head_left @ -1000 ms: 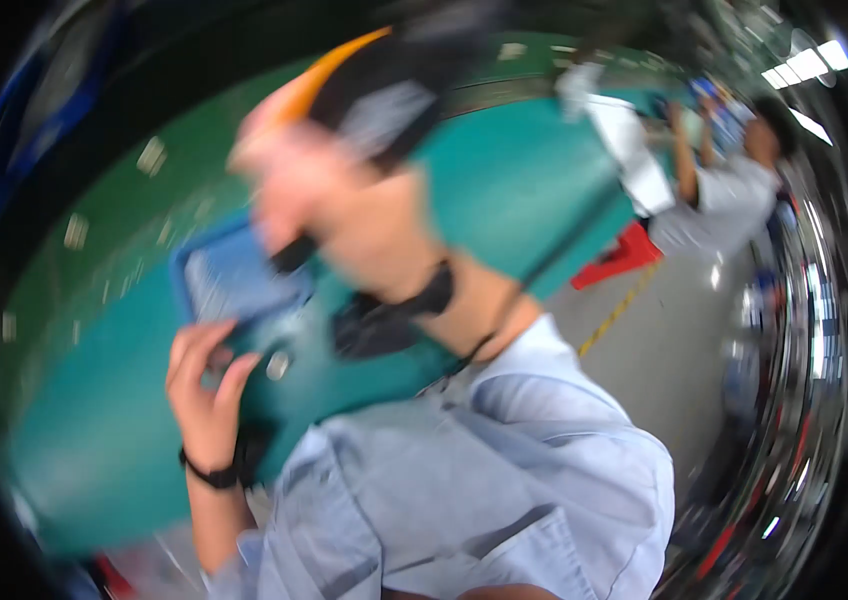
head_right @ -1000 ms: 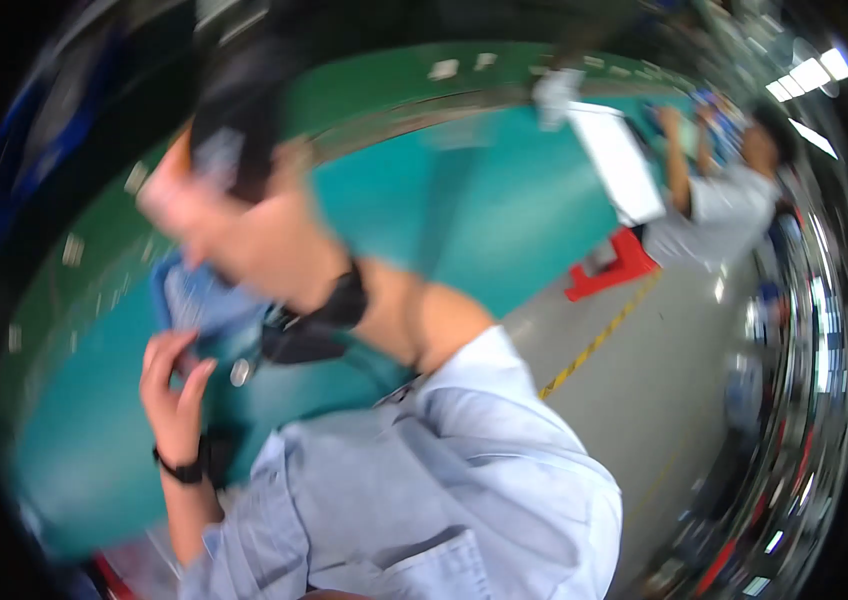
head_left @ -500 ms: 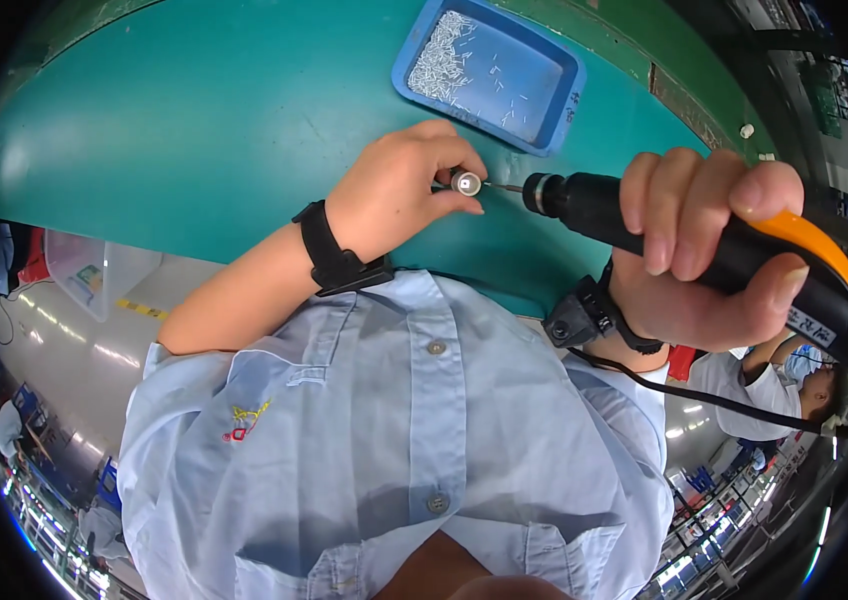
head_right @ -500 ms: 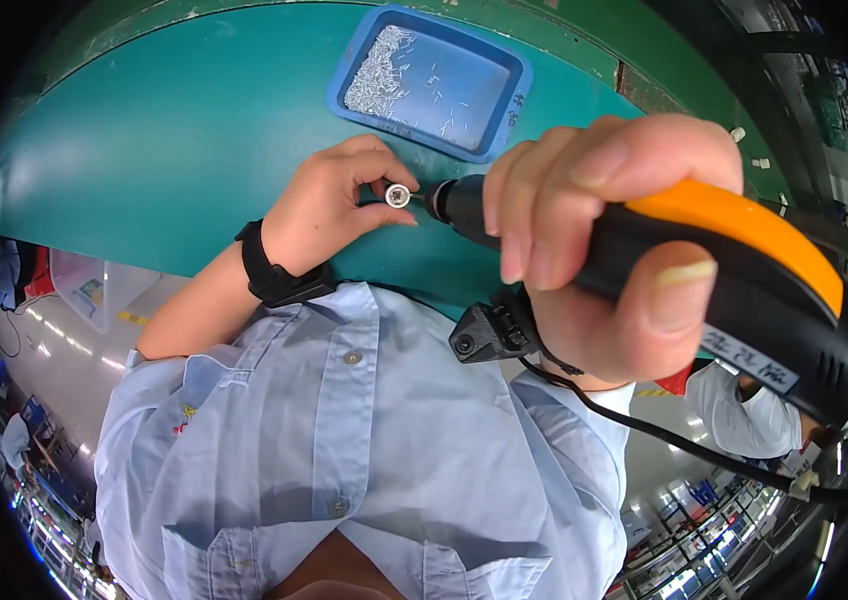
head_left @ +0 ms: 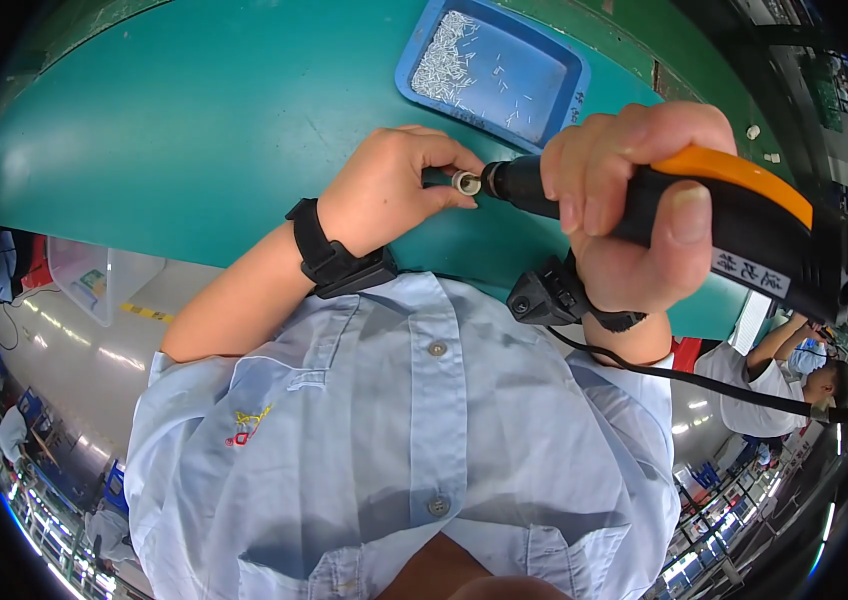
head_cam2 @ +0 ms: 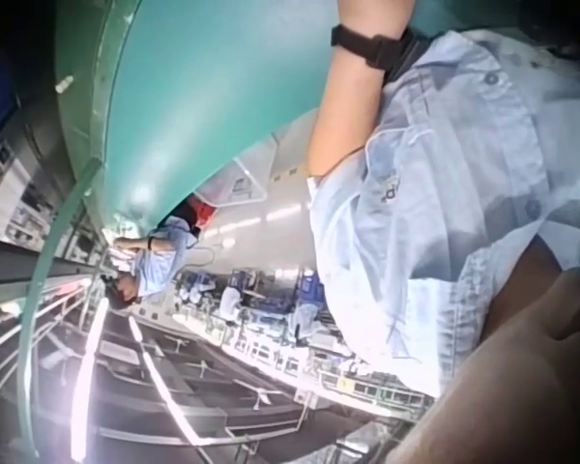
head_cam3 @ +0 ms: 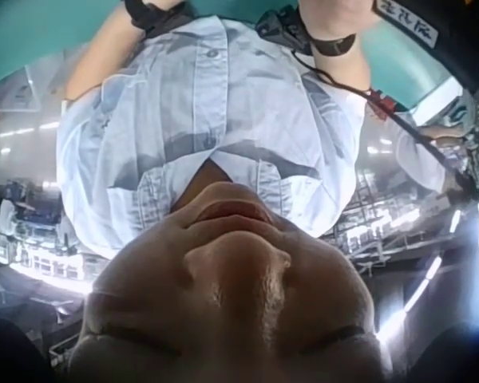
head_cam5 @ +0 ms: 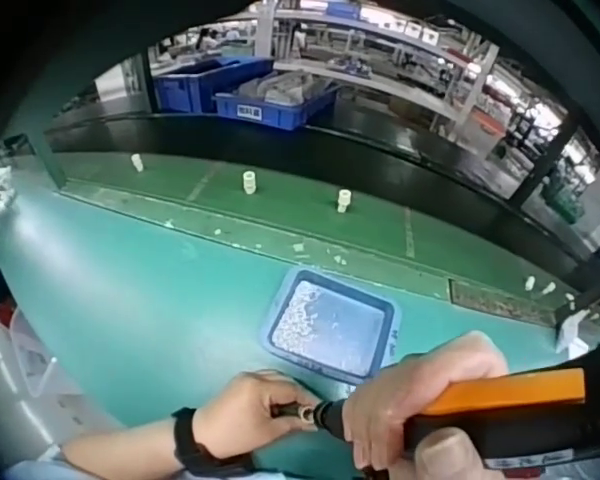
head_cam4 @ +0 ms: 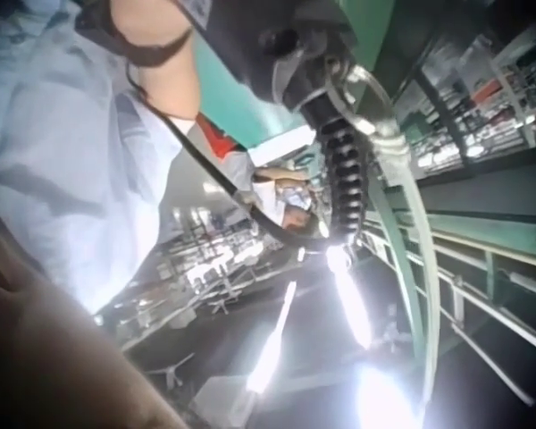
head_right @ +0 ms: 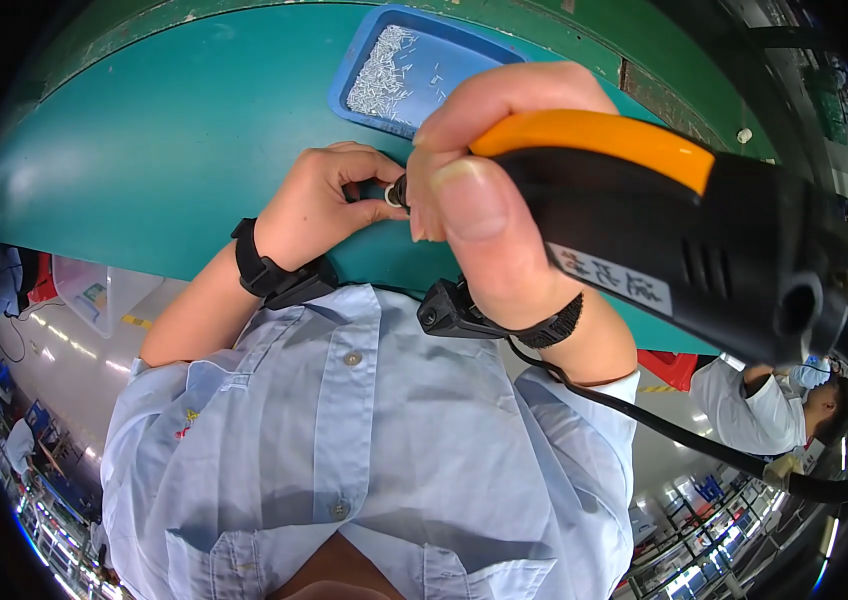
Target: The person picks up a white plastic component and a metal pin, inserts the pin into the component, and drives it in using a power screwdriver. This process is repeated for several components, which are then placed back onto the assembly line.
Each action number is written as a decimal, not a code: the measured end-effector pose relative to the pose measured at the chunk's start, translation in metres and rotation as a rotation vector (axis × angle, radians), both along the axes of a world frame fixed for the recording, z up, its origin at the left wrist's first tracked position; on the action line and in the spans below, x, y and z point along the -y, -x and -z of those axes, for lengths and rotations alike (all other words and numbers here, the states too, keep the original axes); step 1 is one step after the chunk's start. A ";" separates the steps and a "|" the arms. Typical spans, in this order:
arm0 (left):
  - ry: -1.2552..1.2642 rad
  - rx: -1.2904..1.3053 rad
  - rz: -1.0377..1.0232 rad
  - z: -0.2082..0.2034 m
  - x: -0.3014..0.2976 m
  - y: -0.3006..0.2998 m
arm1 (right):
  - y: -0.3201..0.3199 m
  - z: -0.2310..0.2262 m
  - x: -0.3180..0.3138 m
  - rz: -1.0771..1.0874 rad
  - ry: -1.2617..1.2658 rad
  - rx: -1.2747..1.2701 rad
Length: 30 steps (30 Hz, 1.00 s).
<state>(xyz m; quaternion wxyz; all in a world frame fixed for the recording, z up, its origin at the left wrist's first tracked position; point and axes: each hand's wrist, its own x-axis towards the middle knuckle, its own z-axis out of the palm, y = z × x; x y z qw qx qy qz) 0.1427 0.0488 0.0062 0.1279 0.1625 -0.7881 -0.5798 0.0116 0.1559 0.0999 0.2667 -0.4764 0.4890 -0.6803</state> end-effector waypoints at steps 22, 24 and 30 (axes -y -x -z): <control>0.273 -0.069 0.133 -0.012 0.009 0.002 | 0.008 -0.008 -0.015 -0.064 0.062 0.155; 0.352 -0.073 0.059 -0.031 0.035 0.016 | 0.030 -0.016 -0.031 -0.097 0.421 0.218; 0.746 0.096 -0.043 -0.041 0.141 0.133 | 0.058 -0.037 -0.047 0.164 0.485 -0.015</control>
